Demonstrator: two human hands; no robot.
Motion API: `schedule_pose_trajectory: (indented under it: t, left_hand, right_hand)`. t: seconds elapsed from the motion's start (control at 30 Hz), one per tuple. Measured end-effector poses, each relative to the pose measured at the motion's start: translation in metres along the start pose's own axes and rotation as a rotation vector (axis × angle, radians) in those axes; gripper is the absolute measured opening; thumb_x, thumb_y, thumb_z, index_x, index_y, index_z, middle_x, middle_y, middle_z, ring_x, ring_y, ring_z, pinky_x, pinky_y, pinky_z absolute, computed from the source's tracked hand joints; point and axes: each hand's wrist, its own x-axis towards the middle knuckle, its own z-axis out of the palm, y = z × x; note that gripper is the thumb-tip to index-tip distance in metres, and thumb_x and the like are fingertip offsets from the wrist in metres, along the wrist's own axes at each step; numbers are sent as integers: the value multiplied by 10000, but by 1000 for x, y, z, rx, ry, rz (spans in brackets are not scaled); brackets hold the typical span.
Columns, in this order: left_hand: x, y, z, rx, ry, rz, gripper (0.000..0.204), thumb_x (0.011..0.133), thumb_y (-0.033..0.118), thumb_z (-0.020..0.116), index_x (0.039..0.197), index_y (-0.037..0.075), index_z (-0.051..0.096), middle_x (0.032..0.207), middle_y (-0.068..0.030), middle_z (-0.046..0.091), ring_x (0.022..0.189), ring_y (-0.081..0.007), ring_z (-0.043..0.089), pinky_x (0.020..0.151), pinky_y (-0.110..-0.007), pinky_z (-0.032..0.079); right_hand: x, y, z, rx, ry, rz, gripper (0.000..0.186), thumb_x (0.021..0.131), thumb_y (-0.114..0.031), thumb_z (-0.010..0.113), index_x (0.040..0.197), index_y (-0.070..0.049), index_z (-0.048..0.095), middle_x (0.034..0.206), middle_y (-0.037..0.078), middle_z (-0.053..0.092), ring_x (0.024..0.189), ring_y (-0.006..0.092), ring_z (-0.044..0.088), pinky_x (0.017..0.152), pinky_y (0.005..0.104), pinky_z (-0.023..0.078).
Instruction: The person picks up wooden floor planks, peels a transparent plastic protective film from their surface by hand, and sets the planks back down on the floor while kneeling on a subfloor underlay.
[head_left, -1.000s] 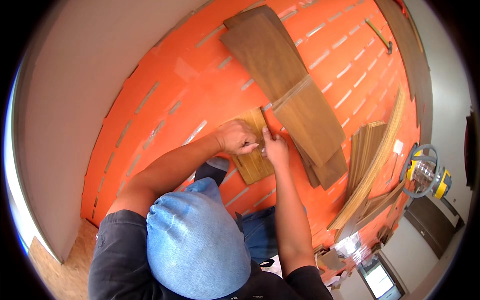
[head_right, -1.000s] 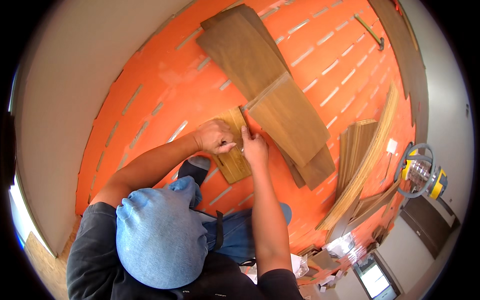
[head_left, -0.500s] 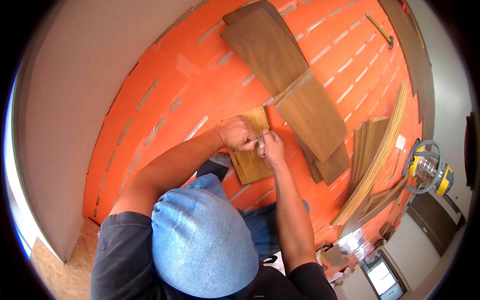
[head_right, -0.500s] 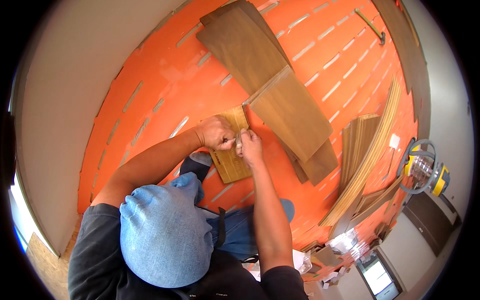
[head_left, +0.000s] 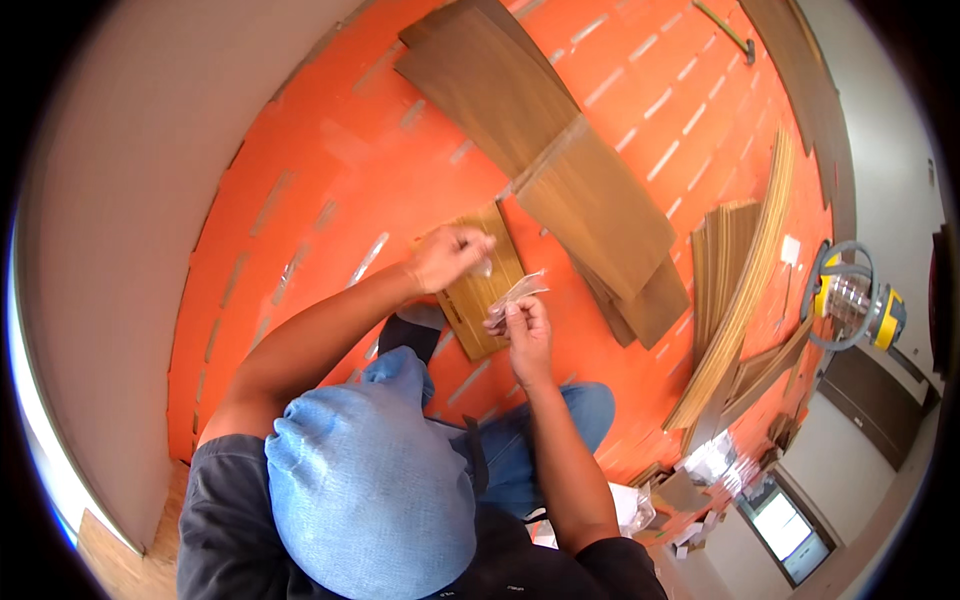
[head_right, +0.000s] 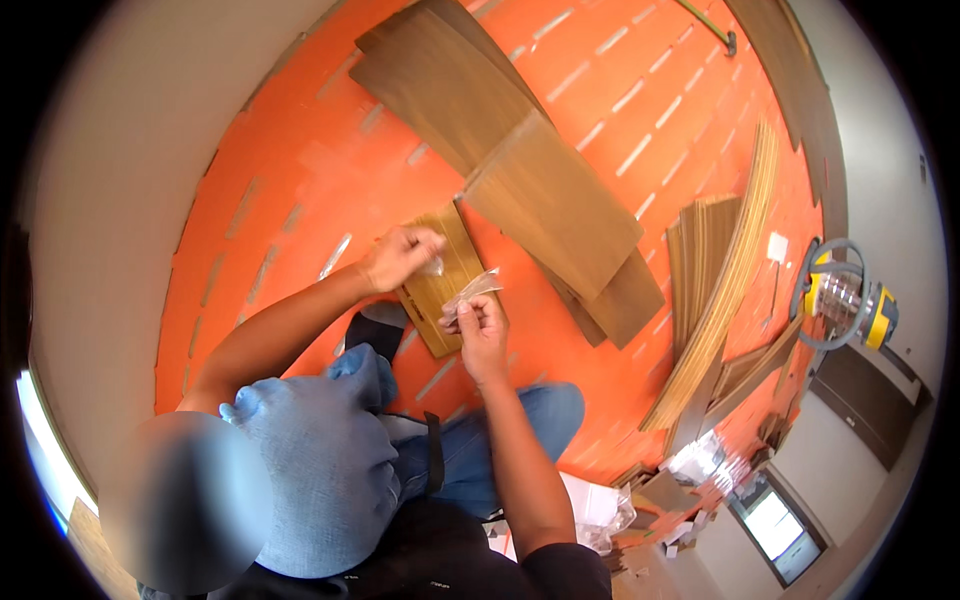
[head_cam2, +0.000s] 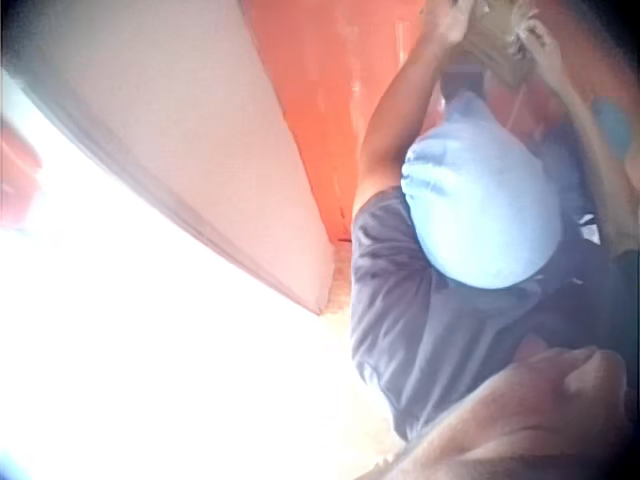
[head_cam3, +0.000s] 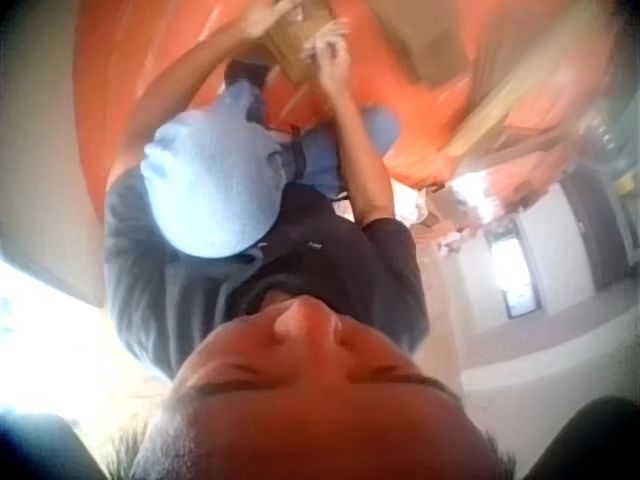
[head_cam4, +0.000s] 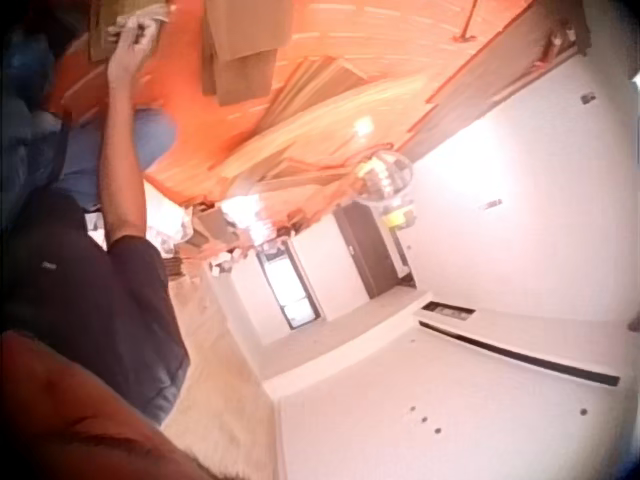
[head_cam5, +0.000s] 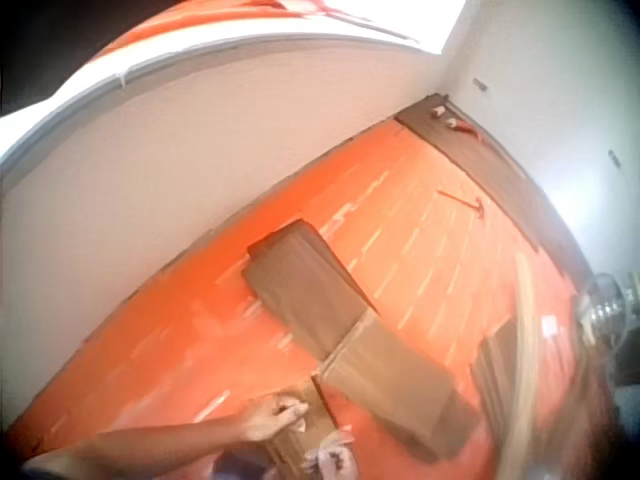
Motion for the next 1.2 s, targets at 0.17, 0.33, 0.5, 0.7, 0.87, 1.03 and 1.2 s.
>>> schedule_pose_trajectory:
  t: [0.17, 0.33, 0.5, 0.7, 0.87, 1.03, 1.2]
  left_hand:
    - [-28, 18, 25, -209, -245, -113, 377, 1086, 401, 615, 1151, 41, 703, 1001, -31, 692, 941, -105, 633, 843, -299, 540]
    - [-25, -16, 7, -340, 156, -178, 406, 1111, 402, 563, 1011, 26, 678, 895, -15, 653, 821, -120, 621, 748, -292, 539]
    - [-17, 9, -51, -246, 151, -327, 553, 1091, 530, 527, 1062, -3, 672, 921, -88, 709, 731, -160, 628, 718, -321, 551]
    - [-18, 32, -64, 454, 311, 121, 669, 992, 589, 653, 1339, 18, 687, 952, -132, 745, 917, -248, 706, 866, -372, 557]
    - [-33, 58, -61, 485, -67, 146, 510, 916, 491, 786, 1184, 60, 737, 951, -125, 751, 913, -290, 715, 853, -404, 557]
    - [-85, 117, -24, 564, -114, 137, 408, 896, 429, 819, 1035, 54, 741, 863, -118, 703, 798, -299, 685, 704, -407, 536]
    - [-133, 126, 15, 812, -80, 455, 374, 859, 426, 827, 1031, 101, 756, 789, -67, 663, 758, -293, 676, 647, -418, 533]
  right_hand:
    - [4, 0, 5, -187, -176, 12, 190, 1097, -150, 558, 1239, -32, 603, 1032, 53, 686, 895, 136, 688, 828, 290, 560]
    - [32, -24, 21, -454, -194, 50, 316, 1027, -166, 655, 1290, 6, 617, 1086, 105, 705, 939, 180, 690, 856, 323, 548]
    - [70, -22, -22, -1233, 274, -431, 388, 957, -242, 732, 1213, 38, 650, 1067, 195, 726, 960, 284, 708, 863, 382, 552]
    - [78, -51, -9, -754, -67, 220, 383, 883, -201, 801, 1153, 36, 670, 1106, 170, 661, 984, 275, 640, 816, 358, 529]
    - [20, -80, 8, -837, -129, -222, 314, 874, -175, 806, 1121, -22, 690, 1005, 125, 604, 959, 290, 607, 836, 380, 514]
    - [-27, -92, -4, -894, 175, -523, 247, 928, -143, 741, 1131, -19, 674, 1090, 160, 655, 1032, 334, 608, 901, 430, 505]
    - [-96, -118, -1, -717, 68, -240, 217, 1053, -214, 616, 1031, 2, 623, 858, 183, 683, 764, 376, 678, 706, 467, 539]
